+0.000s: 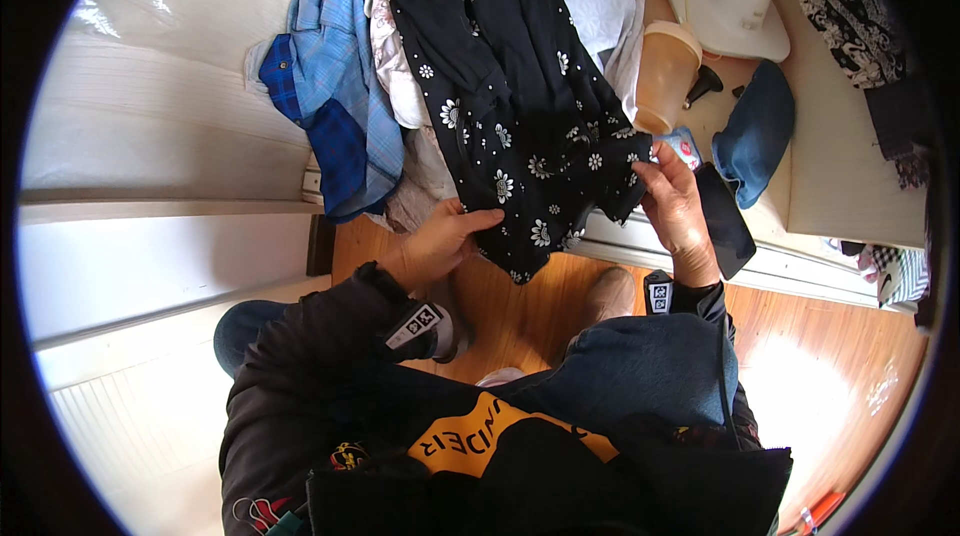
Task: The person sits on the floor and folds a black floral garment, then picks up a white floral garment, unfolds it, and folds it neatly. The person handles the garments by hand and places them on a pile.
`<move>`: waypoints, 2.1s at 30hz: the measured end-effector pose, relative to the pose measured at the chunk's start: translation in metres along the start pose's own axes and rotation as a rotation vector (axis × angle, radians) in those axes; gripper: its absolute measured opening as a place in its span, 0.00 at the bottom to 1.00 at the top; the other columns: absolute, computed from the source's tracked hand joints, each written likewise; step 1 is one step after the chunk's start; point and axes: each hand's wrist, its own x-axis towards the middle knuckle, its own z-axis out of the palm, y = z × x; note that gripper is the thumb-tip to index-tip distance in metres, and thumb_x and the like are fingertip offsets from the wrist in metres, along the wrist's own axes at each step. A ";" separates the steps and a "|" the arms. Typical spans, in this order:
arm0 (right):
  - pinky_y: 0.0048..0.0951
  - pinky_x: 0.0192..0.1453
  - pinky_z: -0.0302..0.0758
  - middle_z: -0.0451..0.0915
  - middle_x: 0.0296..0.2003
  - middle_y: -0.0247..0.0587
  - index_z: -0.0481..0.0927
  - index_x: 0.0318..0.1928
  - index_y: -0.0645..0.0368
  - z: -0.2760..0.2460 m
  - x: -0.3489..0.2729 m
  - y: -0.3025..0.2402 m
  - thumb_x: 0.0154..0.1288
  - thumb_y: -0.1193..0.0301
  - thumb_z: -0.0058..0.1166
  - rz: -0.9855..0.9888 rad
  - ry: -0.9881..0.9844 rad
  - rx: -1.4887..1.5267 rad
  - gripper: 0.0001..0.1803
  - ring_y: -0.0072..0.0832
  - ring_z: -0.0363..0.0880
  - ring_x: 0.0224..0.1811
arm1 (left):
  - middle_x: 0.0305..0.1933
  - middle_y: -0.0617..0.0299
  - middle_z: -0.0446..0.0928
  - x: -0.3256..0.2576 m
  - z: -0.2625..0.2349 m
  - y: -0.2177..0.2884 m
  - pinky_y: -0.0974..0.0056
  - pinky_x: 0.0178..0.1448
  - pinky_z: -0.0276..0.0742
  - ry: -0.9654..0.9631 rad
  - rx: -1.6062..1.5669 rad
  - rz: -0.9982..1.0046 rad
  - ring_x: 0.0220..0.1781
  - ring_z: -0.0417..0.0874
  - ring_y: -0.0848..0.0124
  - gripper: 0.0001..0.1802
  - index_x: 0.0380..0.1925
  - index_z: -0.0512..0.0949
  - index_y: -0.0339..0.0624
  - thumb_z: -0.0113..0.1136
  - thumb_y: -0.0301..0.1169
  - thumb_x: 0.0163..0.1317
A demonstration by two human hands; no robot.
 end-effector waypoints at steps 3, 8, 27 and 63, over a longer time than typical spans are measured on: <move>0.15 0.37 0.72 0.79 0.35 0.29 0.73 0.47 0.57 0.010 0.020 -0.028 0.71 0.73 0.49 -0.067 -0.053 -0.012 0.07 0.13 0.76 0.34 | 0.49 0.54 0.81 -0.003 -0.003 0.034 0.60 0.58 0.78 -0.063 -0.064 0.009 0.50 0.83 0.64 0.15 0.49 0.77 0.34 0.55 0.31 0.66; 0.32 0.56 0.75 0.78 0.45 0.41 0.70 0.51 0.62 0.037 0.090 -0.054 0.73 0.71 0.47 -0.238 -0.318 0.157 0.11 0.29 0.79 0.46 | 0.53 0.53 0.79 0.015 -0.009 0.089 0.54 0.66 0.70 -0.046 -0.299 0.427 0.57 0.79 0.60 0.22 0.53 0.73 0.34 0.46 0.41 0.72; 0.42 0.71 0.59 0.58 0.66 0.67 0.63 0.63 0.68 0.040 0.137 -0.053 0.49 0.64 0.65 -0.965 -0.632 -2.053 0.42 0.53 0.59 0.70 | 0.71 0.29 0.48 0.037 -0.018 0.155 0.51 0.72 0.58 -0.101 2.097 0.758 0.70 0.57 0.37 0.52 0.70 0.52 0.43 0.72 0.43 0.50; 0.41 0.46 0.76 0.81 0.35 0.54 0.76 0.42 0.64 0.061 0.159 -0.083 0.55 0.67 0.60 -0.443 -0.367 -1.476 0.17 0.49 0.81 0.40 | 0.36 0.46 0.79 0.046 -0.050 0.182 0.56 0.39 0.75 0.226 1.526 1.082 0.37 0.80 0.48 0.09 0.38 0.77 0.35 0.62 0.26 0.59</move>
